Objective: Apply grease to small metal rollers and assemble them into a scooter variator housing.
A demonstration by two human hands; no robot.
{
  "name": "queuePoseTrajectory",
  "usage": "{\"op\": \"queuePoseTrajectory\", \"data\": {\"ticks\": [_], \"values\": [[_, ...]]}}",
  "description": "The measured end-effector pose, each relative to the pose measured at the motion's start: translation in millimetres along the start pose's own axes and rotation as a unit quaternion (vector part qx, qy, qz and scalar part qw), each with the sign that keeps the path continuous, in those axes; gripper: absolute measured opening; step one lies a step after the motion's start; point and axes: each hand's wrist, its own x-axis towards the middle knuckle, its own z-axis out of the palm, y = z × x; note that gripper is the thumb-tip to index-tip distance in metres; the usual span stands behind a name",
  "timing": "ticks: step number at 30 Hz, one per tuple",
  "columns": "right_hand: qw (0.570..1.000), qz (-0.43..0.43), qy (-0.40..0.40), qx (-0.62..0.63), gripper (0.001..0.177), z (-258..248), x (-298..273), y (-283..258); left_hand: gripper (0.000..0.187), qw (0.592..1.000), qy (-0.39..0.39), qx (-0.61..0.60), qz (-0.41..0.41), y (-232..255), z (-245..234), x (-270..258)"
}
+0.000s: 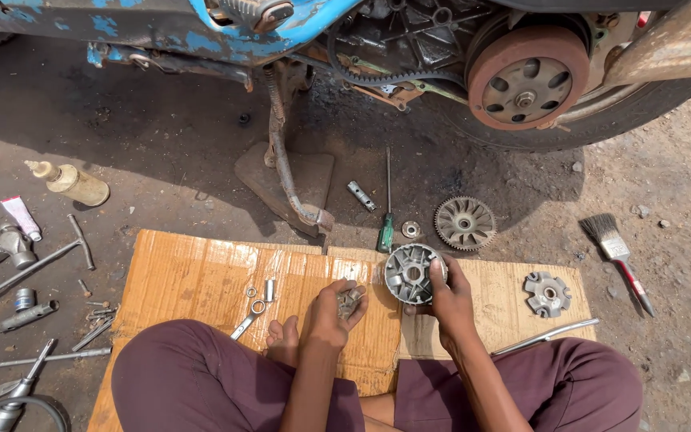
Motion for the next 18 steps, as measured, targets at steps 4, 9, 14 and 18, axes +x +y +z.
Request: {"op": "queuePoseTrajectory", "data": {"ticks": [4, 9, 14, 18], "values": [[0.984, 0.016, -0.022, -0.177, 0.047, -1, 32, 54, 0.021, 0.777, 0.188, 0.563, 0.207, 23, 8, -44], [0.878, -0.231, 0.103, -0.407, 0.038, -26, 31, 48, 0.015, 0.662, 0.103, 0.678, 0.302, 32, 22, -70], [0.903, -0.219, 0.131, -0.347, 0.034, -67, 59, 56, 0.012, 0.556, 0.080, 0.740, 0.370, 21, 20, -54], [0.925, -0.222, 0.132, -0.278, 0.034, -61, 51, 55, 0.014, 0.500, 0.035, 0.806, 0.316, 27, 24, -55]]}}
